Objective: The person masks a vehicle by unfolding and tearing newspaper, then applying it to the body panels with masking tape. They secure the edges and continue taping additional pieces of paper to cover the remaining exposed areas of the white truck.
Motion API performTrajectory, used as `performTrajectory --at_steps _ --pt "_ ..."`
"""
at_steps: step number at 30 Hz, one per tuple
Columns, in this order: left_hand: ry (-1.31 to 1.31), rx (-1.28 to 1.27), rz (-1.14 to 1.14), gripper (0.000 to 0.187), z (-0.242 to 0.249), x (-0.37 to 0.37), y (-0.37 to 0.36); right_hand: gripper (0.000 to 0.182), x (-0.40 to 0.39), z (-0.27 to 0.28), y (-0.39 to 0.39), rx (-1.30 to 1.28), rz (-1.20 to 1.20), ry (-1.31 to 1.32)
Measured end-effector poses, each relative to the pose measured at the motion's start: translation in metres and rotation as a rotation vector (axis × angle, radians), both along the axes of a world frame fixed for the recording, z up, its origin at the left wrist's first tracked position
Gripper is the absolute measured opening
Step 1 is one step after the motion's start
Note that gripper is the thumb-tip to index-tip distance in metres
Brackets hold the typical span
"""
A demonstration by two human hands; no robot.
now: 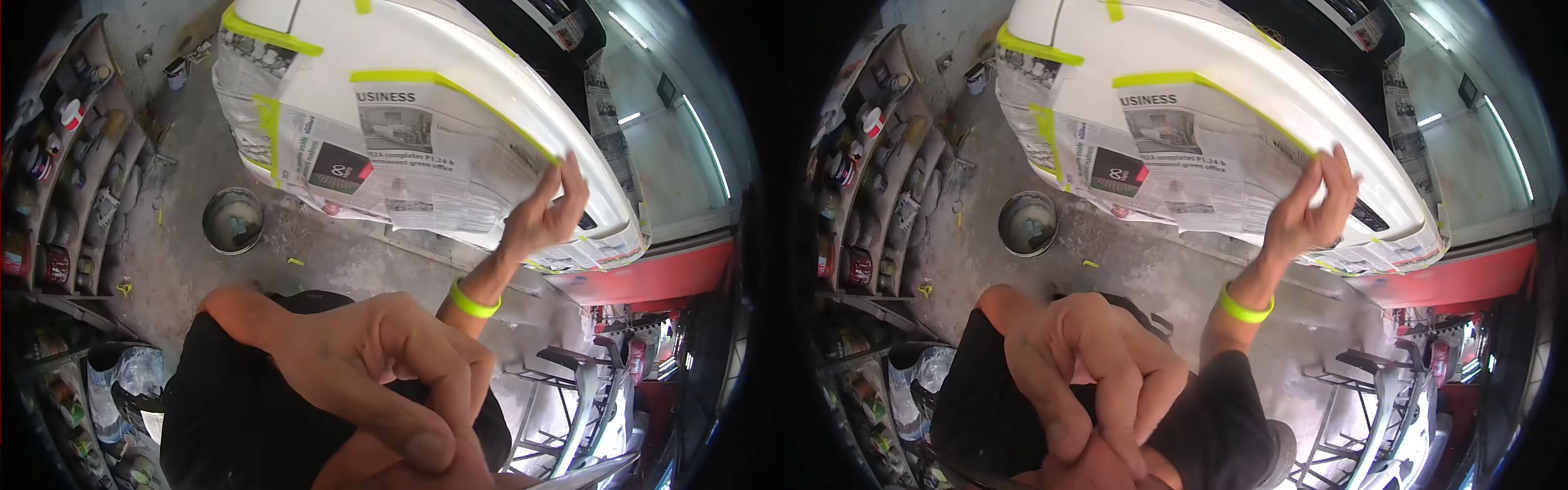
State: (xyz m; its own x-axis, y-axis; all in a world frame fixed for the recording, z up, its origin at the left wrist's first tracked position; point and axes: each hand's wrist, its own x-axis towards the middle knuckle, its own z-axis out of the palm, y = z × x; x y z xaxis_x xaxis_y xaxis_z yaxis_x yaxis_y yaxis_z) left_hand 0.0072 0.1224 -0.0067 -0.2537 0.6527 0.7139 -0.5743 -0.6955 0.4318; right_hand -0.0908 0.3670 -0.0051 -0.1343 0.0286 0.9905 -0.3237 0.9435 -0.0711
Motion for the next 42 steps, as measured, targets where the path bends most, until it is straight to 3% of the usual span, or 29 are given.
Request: performTrajectory --at_steps 2,5,7,10,12,13,15,16,17,19,22,25,28,32,34,39,42 --pt "-0.003 -0.176 -0.138 0.019 0.001 -0.004 -0.032 0.008 0.025 -0.017 -0.027 0.047 0.027 0.010" --pt "-0.101 -0.144 -0.167 0.021 0.008 -0.004 -0.059 0.006 0.055 -0.032 -0.065 0.034 0.024 0.071" --pt "-0.128 -0.014 -0.125 0.028 -0.003 0.000 -0.063 0.011 0.070 -0.037 -0.083 0.073 -0.048 0.119" --pt "-0.082 -0.022 -0.212 0.042 -0.005 -0.015 -0.090 0.019 0.086 -0.022 -0.109 -0.011 0.102 0.326" --pt "0.002 0.043 0.118 0.050 -0.013 -0.026 -0.094 0.026 0.103 -0.014 -0.112 -0.241 0.037 0.478" --pt "0.132 0.036 0.601 0.060 -0.022 -0.035 -0.091 0.029 0.104 0.001 -0.124 -0.226 0.004 0.467" --pt "0.336 -0.238 1.507 0.079 -0.040 -0.063 -0.092 0.029 0.099 0.025 -0.122 -0.043 -0.218 0.532" --pt "0.423 -0.461 1.894 0.086 -0.048 -0.082 -0.097 0.029 0.093 0.034 -0.116 0.042 -0.321 0.567" --pt "0.474 -0.604 2.063 0.090 -0.062 -0.096 -0.098 0.027 0.086 0.042 -0.109 0.060 -0.243 0.577" --pt "0.399 -0.725 1.876 0.088 -0.103 -0.114 -0.098 0.020 0.069 0.064 -0.102 0.149 -0.085 0.467" --pt "-0.226 -0.519 1.499 0.067 -0.125 -0.122 -0.080 0.008 0.032 0.098 -0.101 0.280 0.202 0.242" --pt "-0.435 -0.427 1.177 0.045 -0.152 -0.147 -0.082 0.009 -0.017 0.117 -0.107 0.340 0.443 0.067" --pt "-0.399 -0.470 1.195 0.035 -0.175 -0.168 -0.080 0.007 -0.056 0.128 -0.124 0.472 0.480 -0.117" --pt "-0.666 -0.298 1.208 0.037 -0.160 -0.175 -0.072 0.009 -0.101 0.128 -0.154 0.677 0.485 -0.301" --pt "-0.717 -0.292 1.285 0.042 -0.167 -0.184 -0.065 0.008 -0.116 0.125 -0.162 0.636 0.555 -0.419" --pt "-0.816 -0.274 1.300 0.013 -0.180 -0.198 -0.066 0.007 -0.145 0.126 -0.171 0.564 0.646 -0.564" --pt "-0.778 -0.332 1.328 0.012 -0.184 -0.184 -0.066 0.009 -0.160 0.133 -0.177 0.521 0.583 -0.618"
